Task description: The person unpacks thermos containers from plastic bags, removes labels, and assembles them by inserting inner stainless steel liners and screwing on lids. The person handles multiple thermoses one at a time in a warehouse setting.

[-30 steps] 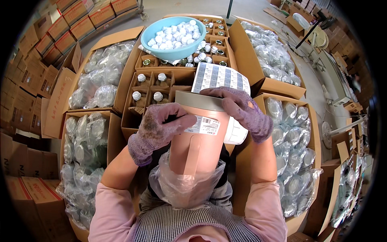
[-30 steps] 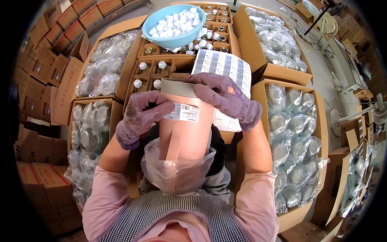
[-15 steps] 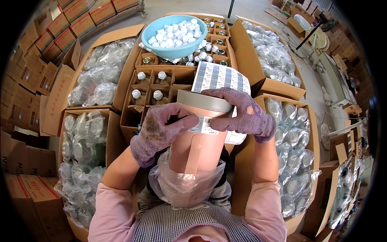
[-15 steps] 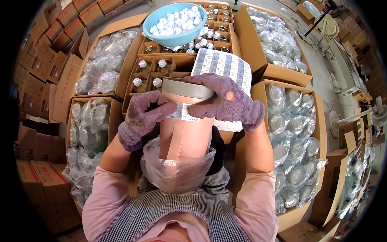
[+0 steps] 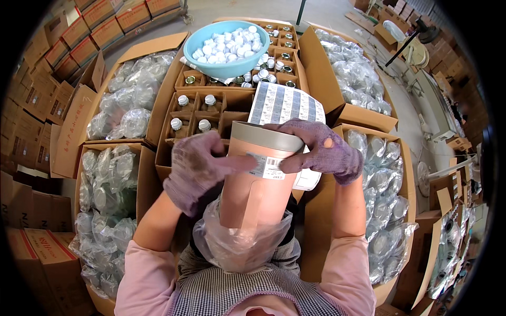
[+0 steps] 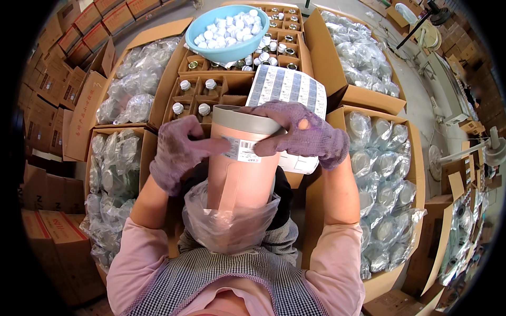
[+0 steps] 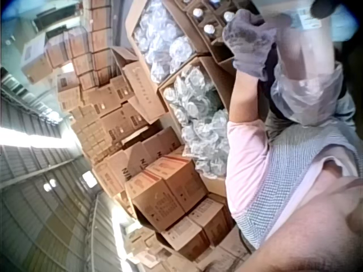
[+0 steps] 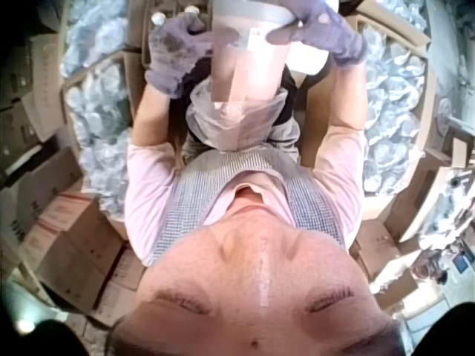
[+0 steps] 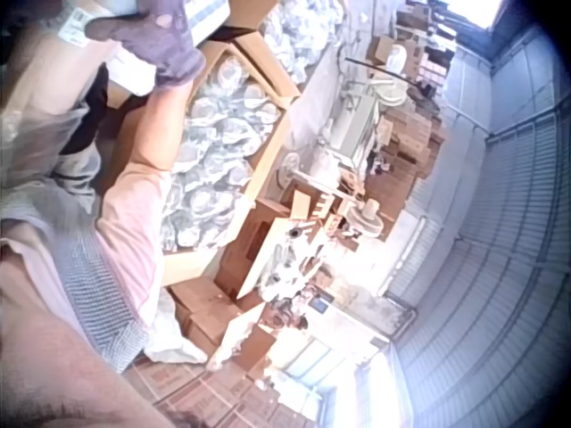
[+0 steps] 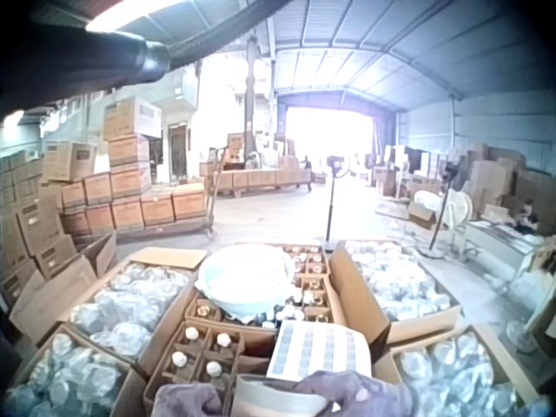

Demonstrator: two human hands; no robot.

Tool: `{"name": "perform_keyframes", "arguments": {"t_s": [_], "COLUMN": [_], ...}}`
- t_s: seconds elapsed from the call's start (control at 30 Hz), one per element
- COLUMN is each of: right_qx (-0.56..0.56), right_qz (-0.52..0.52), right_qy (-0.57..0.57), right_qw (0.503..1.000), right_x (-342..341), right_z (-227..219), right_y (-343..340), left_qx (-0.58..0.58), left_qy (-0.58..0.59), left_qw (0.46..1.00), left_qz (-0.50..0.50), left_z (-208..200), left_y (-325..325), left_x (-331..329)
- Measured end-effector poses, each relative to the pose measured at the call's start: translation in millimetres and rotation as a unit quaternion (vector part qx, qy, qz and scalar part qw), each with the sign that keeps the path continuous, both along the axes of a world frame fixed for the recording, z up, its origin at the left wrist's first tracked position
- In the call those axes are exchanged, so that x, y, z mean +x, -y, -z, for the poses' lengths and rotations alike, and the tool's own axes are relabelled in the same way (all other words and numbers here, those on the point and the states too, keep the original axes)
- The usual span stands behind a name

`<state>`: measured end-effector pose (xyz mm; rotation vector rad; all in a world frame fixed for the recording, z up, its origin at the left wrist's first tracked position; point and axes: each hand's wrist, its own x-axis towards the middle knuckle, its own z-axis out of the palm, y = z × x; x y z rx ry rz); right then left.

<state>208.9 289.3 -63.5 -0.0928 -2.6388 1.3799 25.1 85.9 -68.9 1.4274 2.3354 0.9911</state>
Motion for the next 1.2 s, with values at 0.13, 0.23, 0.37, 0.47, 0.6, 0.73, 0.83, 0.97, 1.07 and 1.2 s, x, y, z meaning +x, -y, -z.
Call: {"name": "perform_keyframes", "arguments": {"t_s": [0.13,0.23,0.37,0.47,0.6,0.73,0.83,0.97,1.07,1.2], "right_qx": [-0.115,-0.13,0.034,0.017,0.126,0.142,0.222,0.257,0.133,-0.085], "right_qz": [-0.06,-0.085,-0.058,-0.007,0.001,0.002,0.069,0.099,0.072,0.018], "right_qy": [-0.015,-0.017,0.016,0.065,-0.001,-0.019,-0.067,-0.115,-0.087,-0.215], "right_qw": [0.991,0.988,0.998,0.998,0.992,0.99,0.97,0.954,0.985,0.973], "right_x": [-2,-7,-2,1,-1,16,9,5,17,30], "right_z": [2,5,-3,-21,-14,-24,-1,-6,-29,-46], "right_y": [-4,-3,-1,24,36,37,47,71,85,108], "left_qx": [0.085,0.257,0.28,0.262,0.293,0.209,0.094,0.071,0.124,0.134], "left_qy": [0.028,0.006,0.074,0.078,0.06,0.291,0.005,-0.035,0.089,0.254], "left_qw": [0.996,0.96,0.934,0.947,0.938,0.928,0.991,0.993,0.984,0.928], "left_qz": [0.016,0.107,0.209,0.168,0.173,0.107,0.099,0.088,0.095,0.238], "left_z": [49,31,62,60,57,56,35,55,81,129], "left_y": [6,-9,-31,-25,-15,-9,51,89,98,99], "left_x": [-43,9,-6,1,19,19,64,97,73,10]}}
